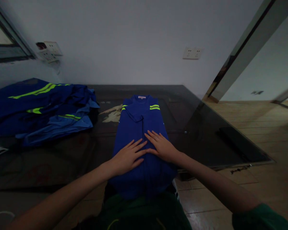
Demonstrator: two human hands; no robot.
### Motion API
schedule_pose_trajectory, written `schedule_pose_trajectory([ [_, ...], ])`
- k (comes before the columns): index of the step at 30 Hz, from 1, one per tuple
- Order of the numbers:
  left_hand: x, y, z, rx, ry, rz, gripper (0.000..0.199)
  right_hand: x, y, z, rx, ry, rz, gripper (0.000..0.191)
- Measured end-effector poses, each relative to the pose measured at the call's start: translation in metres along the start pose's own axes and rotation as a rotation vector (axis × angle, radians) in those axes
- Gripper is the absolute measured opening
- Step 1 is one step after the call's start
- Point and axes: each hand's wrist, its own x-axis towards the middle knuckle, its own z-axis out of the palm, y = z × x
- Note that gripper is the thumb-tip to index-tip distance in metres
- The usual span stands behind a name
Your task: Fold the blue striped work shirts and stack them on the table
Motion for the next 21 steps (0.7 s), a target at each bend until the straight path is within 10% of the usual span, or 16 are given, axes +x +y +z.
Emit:
schedule_pose_trajectory([
  [21,-0.069,0.046,0.019,0.143,0.053,0.219,0.074,-0.084,-0.044,0.024,-0.289,0.137,-0.244,0.058],
])
